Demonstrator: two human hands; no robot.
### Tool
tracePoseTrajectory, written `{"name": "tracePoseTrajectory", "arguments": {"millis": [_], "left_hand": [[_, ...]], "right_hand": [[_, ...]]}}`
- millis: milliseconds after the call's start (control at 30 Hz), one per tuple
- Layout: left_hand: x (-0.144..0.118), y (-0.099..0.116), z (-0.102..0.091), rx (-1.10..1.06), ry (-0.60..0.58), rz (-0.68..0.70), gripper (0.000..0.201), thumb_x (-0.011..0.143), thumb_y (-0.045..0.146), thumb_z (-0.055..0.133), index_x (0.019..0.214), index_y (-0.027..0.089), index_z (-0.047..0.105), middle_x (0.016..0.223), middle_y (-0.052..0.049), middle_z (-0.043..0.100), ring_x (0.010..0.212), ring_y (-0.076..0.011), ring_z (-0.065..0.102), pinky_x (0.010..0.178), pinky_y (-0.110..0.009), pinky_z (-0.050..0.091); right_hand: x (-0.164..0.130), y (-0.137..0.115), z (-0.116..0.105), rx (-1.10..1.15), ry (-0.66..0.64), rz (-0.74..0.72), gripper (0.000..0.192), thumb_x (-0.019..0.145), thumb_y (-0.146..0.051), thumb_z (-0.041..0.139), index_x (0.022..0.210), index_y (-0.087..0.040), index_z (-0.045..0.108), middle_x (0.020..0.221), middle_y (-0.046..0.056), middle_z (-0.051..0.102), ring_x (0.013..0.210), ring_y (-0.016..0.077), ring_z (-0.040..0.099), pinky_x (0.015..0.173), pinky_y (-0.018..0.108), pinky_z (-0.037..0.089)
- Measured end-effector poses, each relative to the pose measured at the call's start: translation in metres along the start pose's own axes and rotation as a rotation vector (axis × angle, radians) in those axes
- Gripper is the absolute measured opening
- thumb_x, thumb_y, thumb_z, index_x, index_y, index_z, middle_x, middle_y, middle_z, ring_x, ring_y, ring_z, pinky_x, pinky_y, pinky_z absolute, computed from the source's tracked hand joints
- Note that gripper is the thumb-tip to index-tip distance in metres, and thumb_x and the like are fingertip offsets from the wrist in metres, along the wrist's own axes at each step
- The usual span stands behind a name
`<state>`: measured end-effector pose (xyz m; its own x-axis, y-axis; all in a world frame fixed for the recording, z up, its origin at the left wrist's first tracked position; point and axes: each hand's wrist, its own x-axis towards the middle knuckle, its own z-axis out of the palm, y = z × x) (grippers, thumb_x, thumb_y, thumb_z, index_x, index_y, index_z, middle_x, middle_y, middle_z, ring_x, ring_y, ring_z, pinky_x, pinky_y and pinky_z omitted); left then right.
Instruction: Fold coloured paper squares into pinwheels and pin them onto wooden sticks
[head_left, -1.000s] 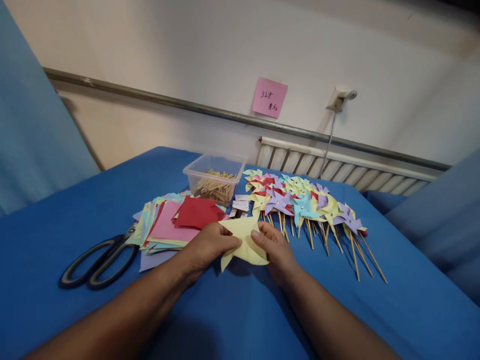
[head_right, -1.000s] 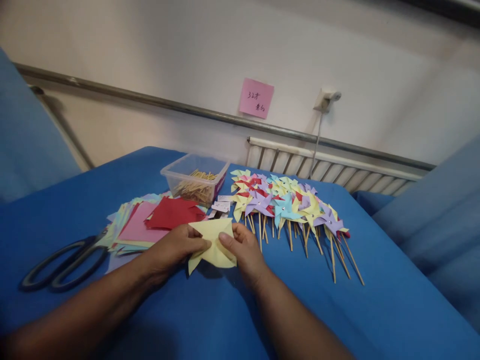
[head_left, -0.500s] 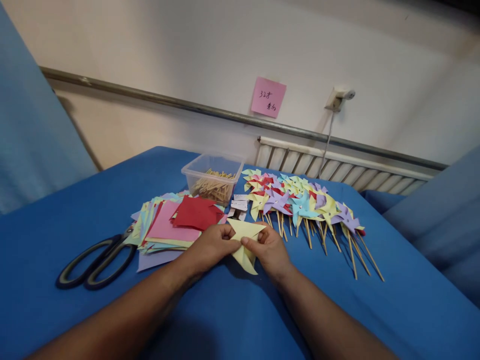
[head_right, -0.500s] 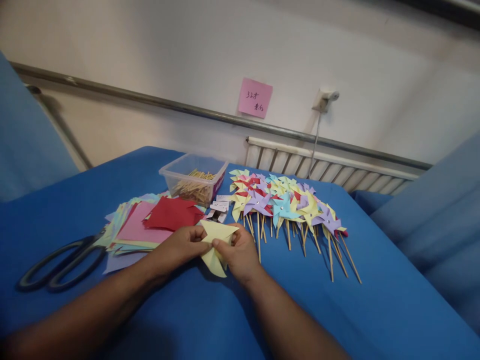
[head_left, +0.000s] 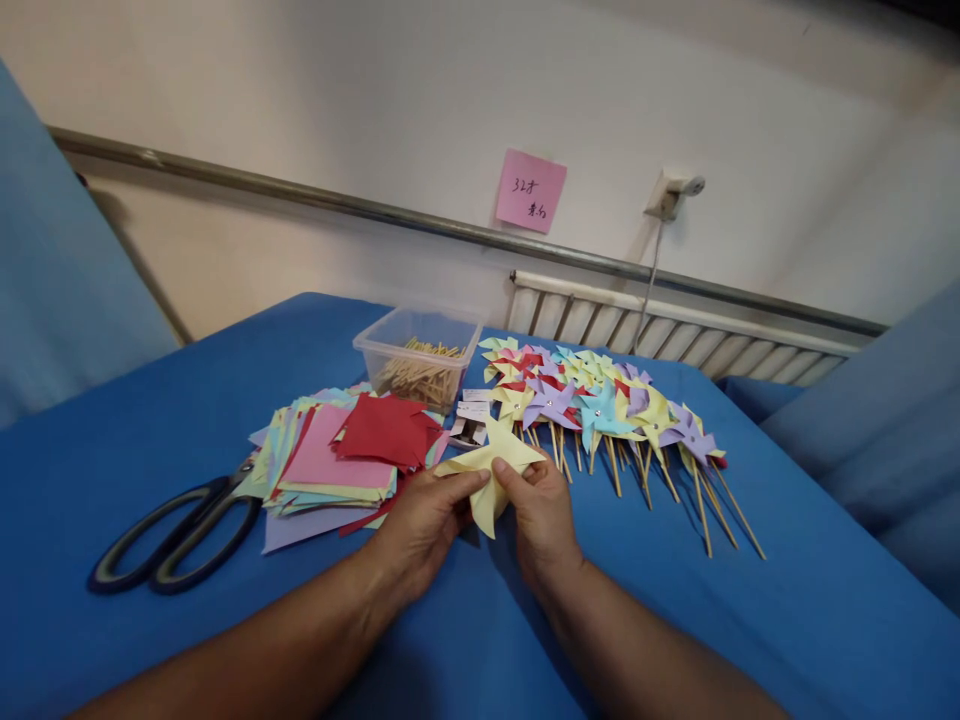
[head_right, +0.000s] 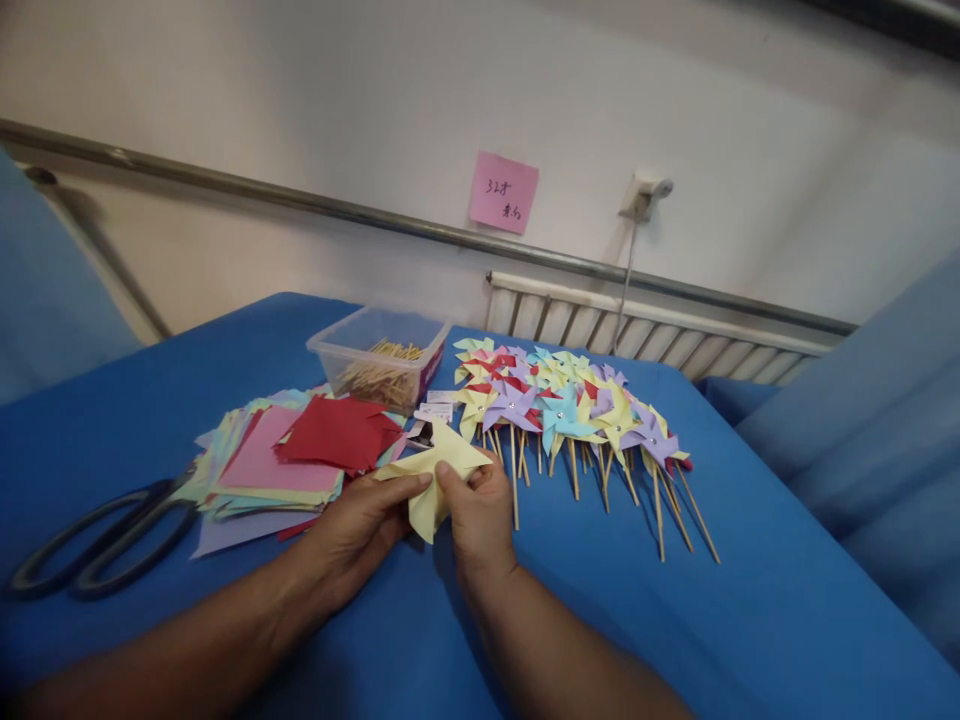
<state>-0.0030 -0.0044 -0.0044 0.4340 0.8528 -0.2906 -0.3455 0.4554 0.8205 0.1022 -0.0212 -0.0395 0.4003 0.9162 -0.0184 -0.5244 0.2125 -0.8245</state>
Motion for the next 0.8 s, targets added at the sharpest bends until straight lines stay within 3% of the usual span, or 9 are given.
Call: {"name": "tracePoseTrajectory", "arguments": {"millis": [167, 333, 500, 667, 800], "left_hand": [[-0.003, 0.002, 0.004, 0.039, 0.056, 0.029, 0.017, 0.063, 0.021, 0.073, 0.077, 0.012, 0.071, 0.067, -0.006, 0.072, 0.067, -0.0199, 0.065, 0.066, -0.028, 0.05], [-0.003, 0.016, 0.0, -0.061, 0.123, 0.024, 0.032, 0.067, 0.016, 0.07, 0.099, 0.013, 0.068, 0.083, -0.007, 0.074, 0.073, -0.0209, 0.068, 0.068, -0.029, 0.053], [-0.002, 0.034, -0.008, -0.124, 0.128, 0.032, 0.03, 0.071, 0.014, 0.065, 0.101, 0.015, 0.065, 0.085, -0.003, 0.073, 0.066, -0.0162, 0.066, 0.058, -0.025, 0.052], [-0.005, 0.039, -0.012, -0.149, 0.099, 0.062, 0.025, 0.074, 0.013, 0.063, 0.099, 0.015, 0.066, 0.086, -0.003, 0.073, 0.07, -0.0158, 0.067, 0.062, -0.025, 0.054], [-0.006, 0.038, -0.014, -0.125, 0.07, 0.05, 0.017, 0.074, 0.015, 0.064, 0.09, 0.012, 0.069, 0.083, -0.006, 0.074, 0.07, -0.0178, 0.067, 0.063, -0.026, 0.054]], "right_hand": [[-0.003, -0.002, 0.002, 0.052, -0.04, 0.038, 0.035, 0.064, -0.025, 0.08, 0.092, -0.018, 0.06, 0.086, 0.004, 0.073, 0.076, 0.021, 0.069, 0.073, 0.035, 0.054], [-0.005, -0.008, -0.002, 0.006, -0.083, 0.042, 0.027, 0.076, -0.036, 0.07, 0.095, -0.019, 0.06, 0.084, 0.003, 0.071, 0.069, 0.0167, 0.066, 0.065, 0.03, 0.052], [-0.012, -0.015, 0.0, -0.214, -0.115, -0.151, 0.024, 0.084, -0.037, 0.061, 0.102, -0.021, 0.055, 0.076, -0.001, 0.065, 0.056, 0.0105, 0.056, 0.058, 0.025, 0.047], [-0.028, -0.027, 0.005, -0.422, -0.292, -0.326, 0.055, 0.086, -0.022, 0.055, 0.136, -0.031, 0.034, 0.097, 0.001, 0.061, 0.069, 0.0122, 0.059, 0.067, 0.029, 0.05], [-0.029, -0.027, -0.001, -0.636, -0.469, -0.476, 0.042, 0.086, -0.014, 0.053, 0.125, -0.029, 0.052, 0.1, 0.003, 0.062, 0.075, 0.0144, 0.06, 0.069, 0.03, 0.049]]}}
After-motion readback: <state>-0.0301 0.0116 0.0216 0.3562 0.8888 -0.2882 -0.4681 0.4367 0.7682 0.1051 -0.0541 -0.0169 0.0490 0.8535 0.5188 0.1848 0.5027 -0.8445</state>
